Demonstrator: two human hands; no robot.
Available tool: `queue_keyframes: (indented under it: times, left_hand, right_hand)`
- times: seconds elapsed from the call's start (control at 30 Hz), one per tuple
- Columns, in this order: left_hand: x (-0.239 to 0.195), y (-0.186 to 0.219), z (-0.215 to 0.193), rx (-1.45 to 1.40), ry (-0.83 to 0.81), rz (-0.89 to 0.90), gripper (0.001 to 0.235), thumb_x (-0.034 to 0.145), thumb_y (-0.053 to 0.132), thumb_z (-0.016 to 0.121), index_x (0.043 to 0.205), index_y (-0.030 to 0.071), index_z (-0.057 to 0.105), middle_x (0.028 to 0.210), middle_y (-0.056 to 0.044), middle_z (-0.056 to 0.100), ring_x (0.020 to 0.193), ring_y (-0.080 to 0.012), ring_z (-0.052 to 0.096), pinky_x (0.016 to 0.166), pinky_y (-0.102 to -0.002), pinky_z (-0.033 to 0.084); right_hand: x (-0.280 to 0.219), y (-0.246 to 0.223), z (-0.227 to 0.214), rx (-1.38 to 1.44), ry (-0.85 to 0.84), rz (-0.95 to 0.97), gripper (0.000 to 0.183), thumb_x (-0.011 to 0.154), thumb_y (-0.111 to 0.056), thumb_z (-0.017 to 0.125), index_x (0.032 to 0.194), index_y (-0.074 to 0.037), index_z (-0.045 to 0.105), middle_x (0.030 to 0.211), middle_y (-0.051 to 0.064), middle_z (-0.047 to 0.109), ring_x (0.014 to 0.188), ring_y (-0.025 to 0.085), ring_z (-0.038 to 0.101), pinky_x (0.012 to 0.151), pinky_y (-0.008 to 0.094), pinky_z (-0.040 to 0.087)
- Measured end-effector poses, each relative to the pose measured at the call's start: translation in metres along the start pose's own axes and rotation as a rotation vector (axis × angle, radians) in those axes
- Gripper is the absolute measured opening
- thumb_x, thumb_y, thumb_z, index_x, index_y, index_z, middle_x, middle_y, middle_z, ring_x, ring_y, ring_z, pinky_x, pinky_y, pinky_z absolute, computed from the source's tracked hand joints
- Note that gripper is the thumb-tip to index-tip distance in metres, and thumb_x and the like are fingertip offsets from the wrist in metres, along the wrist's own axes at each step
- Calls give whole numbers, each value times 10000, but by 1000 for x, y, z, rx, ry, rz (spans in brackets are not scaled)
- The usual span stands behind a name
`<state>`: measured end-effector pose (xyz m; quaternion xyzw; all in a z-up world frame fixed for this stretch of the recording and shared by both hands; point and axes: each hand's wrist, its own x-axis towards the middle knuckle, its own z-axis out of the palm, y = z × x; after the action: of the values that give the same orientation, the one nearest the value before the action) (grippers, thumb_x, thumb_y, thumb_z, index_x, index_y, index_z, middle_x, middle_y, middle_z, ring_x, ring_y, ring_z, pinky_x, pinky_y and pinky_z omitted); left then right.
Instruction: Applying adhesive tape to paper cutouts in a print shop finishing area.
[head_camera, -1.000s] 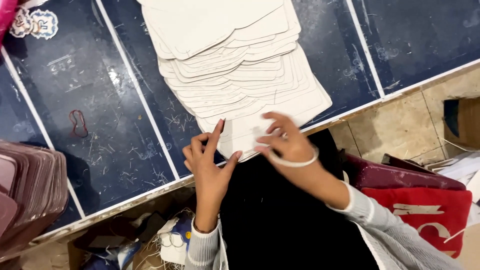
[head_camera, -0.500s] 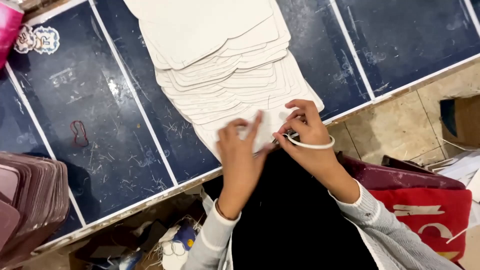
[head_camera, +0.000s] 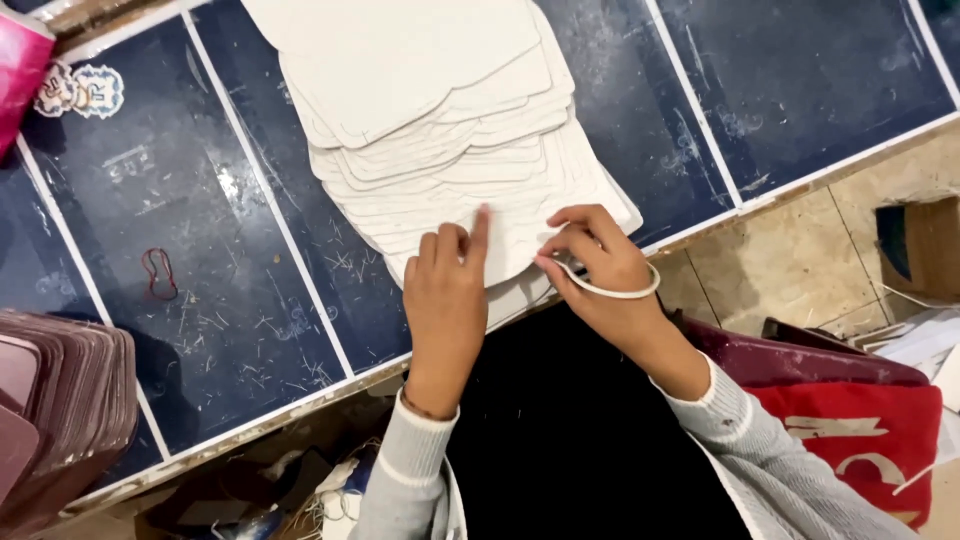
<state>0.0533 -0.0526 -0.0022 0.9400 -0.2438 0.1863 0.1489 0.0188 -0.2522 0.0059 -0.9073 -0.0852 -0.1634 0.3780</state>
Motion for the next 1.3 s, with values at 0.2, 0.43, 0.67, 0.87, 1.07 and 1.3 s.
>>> queue_keyframes:
  times: [0.2,0.43,0.67,0.87,1.07,1.3]
  left_hand:
    - [21,-11,-39,-7,-94,12,675,737,-149,806,1354,126,806,952,-116,651,864,-308,624,692,-418,433]
    - [36,-22,-63,-47,-199,-15,714,711,-221,766,1346,102,818,911,-148,727,773,-320,696,642,-410,479]
    - [29,-46,-40,53,20,73,652,867,-108,781,1414,247,783,889,-22,734,818,-239,695,732,-384,487]
    - [10,-80,0,239,269,55,586,966,-17,780,1443,325,766,890,50,735,871,-163,678,841,-353,489]
    - [-27,-40,5,36,-100,64,515,871,-37,699,1301,223,813,1159,-63,695,1054,-287,636,921,-500,454]
    - [-32,-9,19,-108,-112,53,501,906,-22,678,1374,128,774,1224,-131,627,1105,-341,559,921,-516,419]
  right_hand:
    - [21,-12,-17,-43,0,-36,83,962,-111,870,961,-93,789,1116,43,759,926,286,778,871,408,621]
    - [42,-13,-27,-110,4,-105,72,995,-119,848,971,-111,780,1128,22,746,901,306,758,876,434,610]
    - [43,-14,-26,-80,54,-107,79,997,-70,858,981,-84,782,1114,36,747,869,269,781,846,382,629]
    - [35,-10,2,28,89,-71,97,959,-61,868,1013,-40,791,1173,130,721,956,369,783,870,453,641]
    - [20,12,33,0,9,5,90,935,-28,844,1012,-38,799,1226,120,687,990,340,787,899,454,652]
    - [6,20,45,-122,125,-168,95,924,-54,862,992,-100,814,1242,78,688,1023,267,762,904,373,623]
